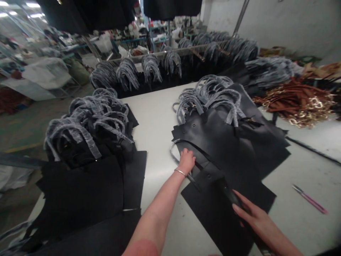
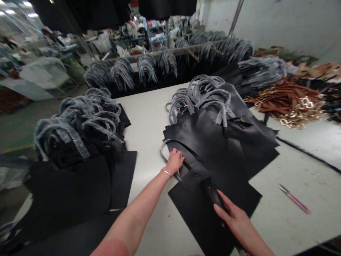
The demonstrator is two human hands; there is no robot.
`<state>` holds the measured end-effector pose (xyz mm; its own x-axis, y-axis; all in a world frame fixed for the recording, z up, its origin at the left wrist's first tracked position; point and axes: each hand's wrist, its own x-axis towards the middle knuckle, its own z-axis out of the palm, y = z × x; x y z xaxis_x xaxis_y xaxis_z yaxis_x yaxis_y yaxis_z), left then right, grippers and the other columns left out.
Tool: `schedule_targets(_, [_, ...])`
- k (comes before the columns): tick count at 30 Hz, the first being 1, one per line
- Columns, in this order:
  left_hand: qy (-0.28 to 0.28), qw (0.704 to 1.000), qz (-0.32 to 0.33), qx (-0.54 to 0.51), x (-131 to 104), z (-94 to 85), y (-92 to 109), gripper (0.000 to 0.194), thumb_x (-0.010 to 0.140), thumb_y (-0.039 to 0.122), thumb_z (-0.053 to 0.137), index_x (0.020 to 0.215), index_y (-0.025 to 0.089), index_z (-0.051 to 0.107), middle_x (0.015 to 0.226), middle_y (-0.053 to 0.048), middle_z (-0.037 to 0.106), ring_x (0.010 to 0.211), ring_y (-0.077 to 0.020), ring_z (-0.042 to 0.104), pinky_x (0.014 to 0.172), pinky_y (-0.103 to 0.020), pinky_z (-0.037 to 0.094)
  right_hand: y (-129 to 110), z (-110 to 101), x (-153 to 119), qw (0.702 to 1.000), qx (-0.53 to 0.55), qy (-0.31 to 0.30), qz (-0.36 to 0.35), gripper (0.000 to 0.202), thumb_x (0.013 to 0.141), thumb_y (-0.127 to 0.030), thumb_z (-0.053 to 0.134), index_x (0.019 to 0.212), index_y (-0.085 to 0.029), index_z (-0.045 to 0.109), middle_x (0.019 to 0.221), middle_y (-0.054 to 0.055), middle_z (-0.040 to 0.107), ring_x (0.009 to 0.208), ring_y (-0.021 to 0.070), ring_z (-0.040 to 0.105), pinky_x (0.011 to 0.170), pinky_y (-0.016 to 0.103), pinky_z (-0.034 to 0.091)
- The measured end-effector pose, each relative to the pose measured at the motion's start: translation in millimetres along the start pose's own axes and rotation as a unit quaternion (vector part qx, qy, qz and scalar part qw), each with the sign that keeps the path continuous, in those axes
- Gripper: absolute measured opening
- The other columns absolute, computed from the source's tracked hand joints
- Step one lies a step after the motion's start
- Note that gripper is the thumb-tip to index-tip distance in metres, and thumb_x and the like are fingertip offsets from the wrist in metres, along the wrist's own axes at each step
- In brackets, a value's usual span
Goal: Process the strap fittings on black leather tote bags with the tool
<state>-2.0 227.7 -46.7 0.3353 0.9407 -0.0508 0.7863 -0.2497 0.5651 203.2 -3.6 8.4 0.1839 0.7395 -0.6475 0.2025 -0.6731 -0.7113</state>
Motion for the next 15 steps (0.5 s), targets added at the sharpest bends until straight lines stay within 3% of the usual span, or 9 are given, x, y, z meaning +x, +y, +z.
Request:
schedule_targets(6, [-0.048,0.998,0.011,-0.038,-1.9,-10.2,-22.1,0.01,0.08,0.012,0.063,0.085,0.016,0.055,0.092,-0.003,0.052,0.082,-0.0139,0.055,0.082,-0.026,0.047,-4.5,6.1,9.8,1.0,0.023,-0.019,0.001,0.082,0.079,-0.055,0.056,0.146,-0.016,0.032,0.09,0.003,0.064,0.06,0.0159,0.057,0.055,0.027,0.051])
schedule_targets(10, [-0.037,0.998,0.016,-0.047,-28.8,-7.4,-12.8,0.029,0.079,0.018,0.066,0.106,0.018,0.055,0.113,-0.008,0.052,0.105,-0.0203,0.053,0.095,-0.034,0.045,-21.7,8.9,16.8,0.999,0.001,-0.04,-0.003,0.08,0.078,-0.054,0.055,0.144,-0.012,0.036,0.08,0.002,0.06,0.055,0.0148,0.055,0.052,0.027,0.049])
schedule_targets(13, [0.006,0.999,0.029,-0.034,-59.5,7.1,-1.0,0.047,0.076,0.024,0.071,0.118,0.019,0.051,0.144,-0.015,0.028,0.132,-0.0318,0.032,0.106,-0.047,0.035,-27.3,4.7,22.3,0.998,-0.03,-0.06,0.002,0.078,0.08,-0.055,0.054,0.144,-0.013,0.038,0.079,0.002,0.062,0.05,0.0141,0.055,0.049,0.028,0.047])
schedule_targets(15, [0.034,0.998,0.045,-0.017,-75.8,18.0,2.4,0.051,0.074,0.023,0.073,0.121,0.02,0.051,0.152,-0.014,0.013,0.138,-0.0345,0.022,0.109,-0.051,0.032,-28.6,0.6,25.4,0.996,-0.056,-0.072,0.003,0.076,0.081,-0.054,0.053,0.144,-0.015,0.038,0.078,0.002,0.062,0.049,0.0141,0.056,0.048,0.027,0.046])
